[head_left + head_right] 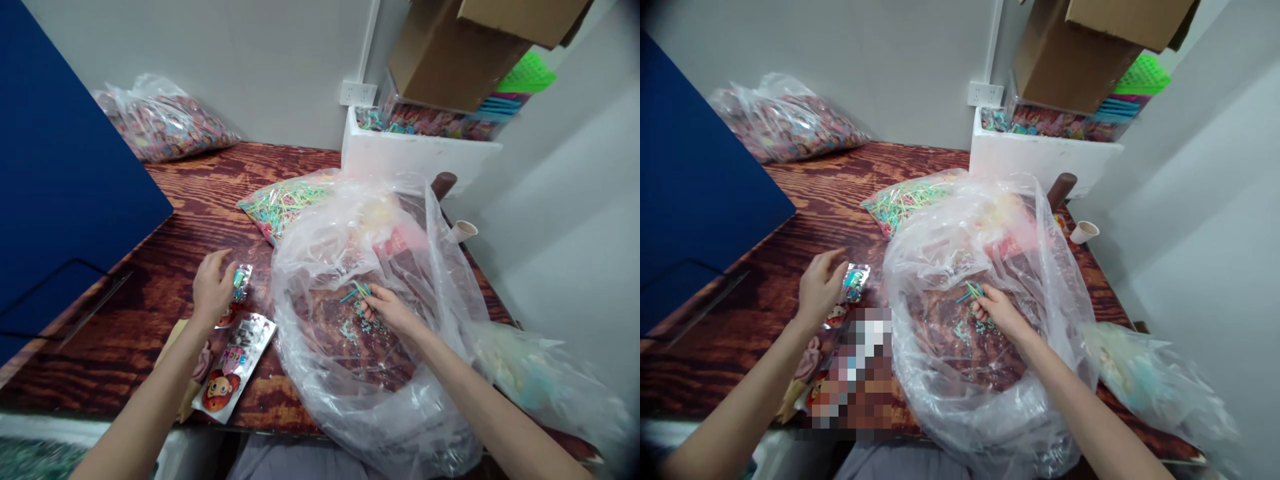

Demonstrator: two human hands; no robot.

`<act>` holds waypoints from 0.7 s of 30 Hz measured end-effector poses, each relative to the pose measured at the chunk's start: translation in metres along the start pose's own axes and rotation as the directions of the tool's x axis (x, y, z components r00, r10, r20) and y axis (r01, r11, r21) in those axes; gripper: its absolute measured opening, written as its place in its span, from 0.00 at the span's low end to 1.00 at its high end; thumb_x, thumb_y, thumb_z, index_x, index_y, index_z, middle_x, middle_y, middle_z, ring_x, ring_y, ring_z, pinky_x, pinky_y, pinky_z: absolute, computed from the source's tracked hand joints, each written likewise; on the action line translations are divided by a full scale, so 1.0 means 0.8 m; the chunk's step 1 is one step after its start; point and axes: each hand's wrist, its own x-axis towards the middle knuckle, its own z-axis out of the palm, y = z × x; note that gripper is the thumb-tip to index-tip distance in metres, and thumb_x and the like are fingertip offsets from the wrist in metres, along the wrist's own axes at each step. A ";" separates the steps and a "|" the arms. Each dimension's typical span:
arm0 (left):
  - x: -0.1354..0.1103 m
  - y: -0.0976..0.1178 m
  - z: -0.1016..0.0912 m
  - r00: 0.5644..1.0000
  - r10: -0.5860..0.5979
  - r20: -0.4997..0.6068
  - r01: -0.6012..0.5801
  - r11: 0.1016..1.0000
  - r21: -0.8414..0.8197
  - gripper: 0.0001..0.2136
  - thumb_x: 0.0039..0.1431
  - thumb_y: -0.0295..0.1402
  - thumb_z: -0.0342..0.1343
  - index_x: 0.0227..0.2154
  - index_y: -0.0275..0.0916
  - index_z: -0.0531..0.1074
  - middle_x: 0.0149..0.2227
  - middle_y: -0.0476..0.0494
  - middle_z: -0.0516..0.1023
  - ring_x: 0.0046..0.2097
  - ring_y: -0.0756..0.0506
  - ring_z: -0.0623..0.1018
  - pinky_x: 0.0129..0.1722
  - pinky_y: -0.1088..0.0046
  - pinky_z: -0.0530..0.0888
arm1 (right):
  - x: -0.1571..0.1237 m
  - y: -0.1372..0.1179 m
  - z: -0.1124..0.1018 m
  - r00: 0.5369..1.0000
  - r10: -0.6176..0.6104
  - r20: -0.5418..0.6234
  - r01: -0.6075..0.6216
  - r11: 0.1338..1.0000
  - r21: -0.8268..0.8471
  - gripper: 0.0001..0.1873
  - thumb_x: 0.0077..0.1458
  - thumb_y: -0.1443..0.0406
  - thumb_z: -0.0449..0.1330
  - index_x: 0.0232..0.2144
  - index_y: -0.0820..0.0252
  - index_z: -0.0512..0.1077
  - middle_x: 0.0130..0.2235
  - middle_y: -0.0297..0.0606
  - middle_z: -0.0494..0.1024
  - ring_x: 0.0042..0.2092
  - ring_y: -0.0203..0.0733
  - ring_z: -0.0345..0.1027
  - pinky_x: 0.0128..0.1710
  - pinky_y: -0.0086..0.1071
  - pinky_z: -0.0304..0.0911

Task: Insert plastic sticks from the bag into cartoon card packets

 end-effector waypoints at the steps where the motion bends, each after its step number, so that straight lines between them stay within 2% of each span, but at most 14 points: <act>1: -0.018 0.016 -0.008 0.997 0.046 0.067 -0.042 0.997 -0.058 0.15 0.64 0.39 0.49 0.47 0.38 0.74 0.47 0.40 0.78 0.50 0.40 0.76 0.51 0.63 0.71 | -0.007 -0.006 -0.004 1.000 0.001 0.017 -0.002 0.998 0.055 0.11 0.50 0.59 0.63 0.29 0.58 0.66 0.26 0.28 0.72 0.24 0.32 0.63 0.25 0.26 0.57; 3: -0.065 0.048 -0.022 0.951 0.175 0.256 -0.137 0.978 -0.159 0.12 0.65 0.39 0.50 0.43 0.40 0.75 0.43 0.42 0.79 0.46 0.42 0.77 0.48 0.65 0.73 | -0.025 -0.014 -0.008 0.997 0.004 0.072 -0.016 0.985 0.171 0.12 0.50 0.59 0.66 0.31 0.59 0.68 0.26 0.28 0.71 0.26 0.31 0.63 0.28 0.26 0.59; 5: -0.119 0.073 -0.030 0.849 0.320 0.420 -0.236 0.941 -0.241 0.10 0.65 0.35 0.51 0.45 0.41 0.74 0.45 0.41 0.79 0.48 0.43 0.77 0.48 0.67 0.73 | -0.041 -0.015 -0.007 0.989 0.009 0.147 -0.057 0.945 0.321 0.14 0.50 0.59 0.67 0.36 0.59 0.70 0.28 0.29 0.70 0.28 0.31 0.64 0.31 0.27 0.60; 7: -0.171 0.088 -0.033 0.768 0.389 0.508 -0.290 0.919 -0.266 0.11 0.66 0.32 0.51 0.48 0.44 0.73 0.47 0.41 0.78 0.50 0.44 0.76 0.48 0.69 0.74 | -0.053 -0.010 -0.004 0.979 0.005 0.204 -0.096 0.895 0.436 0.18 0.49 0.59 0.69 0.40 0.58 0.71 0.29 0.29 0.69 0.30 0.32 0.64 0.32 0.27 0.61; 10: -0.226 0.090 -0.029 0.708 0.450 0.544 -0.393 0.891 -0.227 0.16 0.64 0.31 0.53 0.55 0.45 0.69 0.52 0.40 0.76 0.53 0.42 0.75 0.52 0.65 0.74 | -0.060 0.002 0.006 0.969 0.046 0.242 -0.141 0.909 0.392 0.18 0.49 0.56 0.69 0.37 0.59 0.70 0.28 0.27 0.66 0.25 0.29 0.59 0.24 0.25 0.54; 12: -0.243 0.083 -0.026 0.701 0.462 0.543 -0.440 0.880 -0.181 0.15 0.64 0.29 0.52 0.52 0.44 0.71 0.50 0.40 0.77 0.51 0.41 0.76 0.51 0.62 0.74 | -0.062 0.008 0.018 0.970 0.090 0.227 -0.142 0.965 0.222 0.17 0.53 0.52 0.65 0.32 0.58 0.67 0.24 0.25 0.63 0.21 0.28 0.52 0.20 0.25 0.46; 13: -0.248 0.080 -0.026 0.706 0.458 0.540 -0.448 0.880 -0.160 0.13 0.64 0.28 0.52 0.49 0.44 0.73 0.49 0.40 0.78 0.51 0.40 0.76 0.50 0.61 0.75 | -0.064 0.011 0.025 0.977 0.078 0.199 -0.101 0.989 0.109 0.16 0.56 0.52 0.62 0.30 0.58 0.66 0.24 0.25 0.62 0.21 0.29 0.51 0.19 0.25 0.45; 15: -0.253 0.074 -0.025 0.733 0.434 0.524 -0.436 0.891 -0.127 0.11 0.64 0.27 0.50 0.44 0.43 0.74 0.48 0.40 0.78 0.50 0.40 0.76 0.49 0.61 0.75 | -0.073 0.015 0.044 0.986 -0.052 0.157 0.077 0.985 -0.153 0.14 0.62 0.56 0.56 0.28 0.58 0.65 0.25 0.29 0.66 0.25 0.33 0.59 0.24 0.27 0.54; 16: -0.254 0.072 -0.025 0.752 0.416 0.512 -0.417 0.901 -0.119 0.11 0.64 0.27 0.50 0.43 0.43 0.75 0.48 0.40 0.78 0.49 0.40 0.77 0.48 0.61 0.76 | -0.079 0.017 0.054 0.972 -0.152 0.181 0.199 0.938 -0.282 0.12 0.63 0.60 0.54 0.28 0.58 0.66 0.28 0.32 0.71 0.31 0.36 0.64 0.30 0.29 0.60; 18: -0.258 0.069 -0.024 0.796 0.355 0.490 -0.351 0.931 -0.104 0.10 0.65 0.29 0.49 0.42 0.43 0.75 0.47 0.40 0.77 0.49 0.41 0.77 0.47 0.62 0.76 | -0.096 0.022 0.076 0.894 -0.316 0.316 0.439 0.755 -0.487 0.10 0.64 0.67 0.52 0.32 0.58 0.70 0.39 0.38 0.77 0.43 0.41 0.68 0.44 0.35 0.62; 19: -0.259 0.068 -0.023 0.822 0.312 0.477 -0.306 0.948 -0.092 0.10 0.65 0.30 0.49 0.43 0.43 0.75 0.47 0.40 0.77 0.48 0.41 0.77 0.47 0.63 0.76 | -0.105 0.025 0.086 0.847 -0.353 0.398 0.529 0.639 -0.558 0.09 0.64 0.70 0.51 0.34 0.59 0.71 0.45 0.39 0.78 0.46 0.43 0.67 0.47 0.36 0.62; 21: -0.264 0.068 -0.018 0.866 0.211 0.454 -0.207 0.977 -0.058 0.10 0.66 0.32 0.49 0.45 0.42 0.74 0.46 0.39 0.77 0.47 0.42 0.78 0.46 0.64 0.77 | -0.121 0.031 0.103 0.781 -0.354 0.516 0.625 0.405 -0.668 0.09 0.62 0.73 0.52 0.38 0.60 0.72 0.53 0.42 0.75 0.47 0.45 0.66 0.47 0.39 0.62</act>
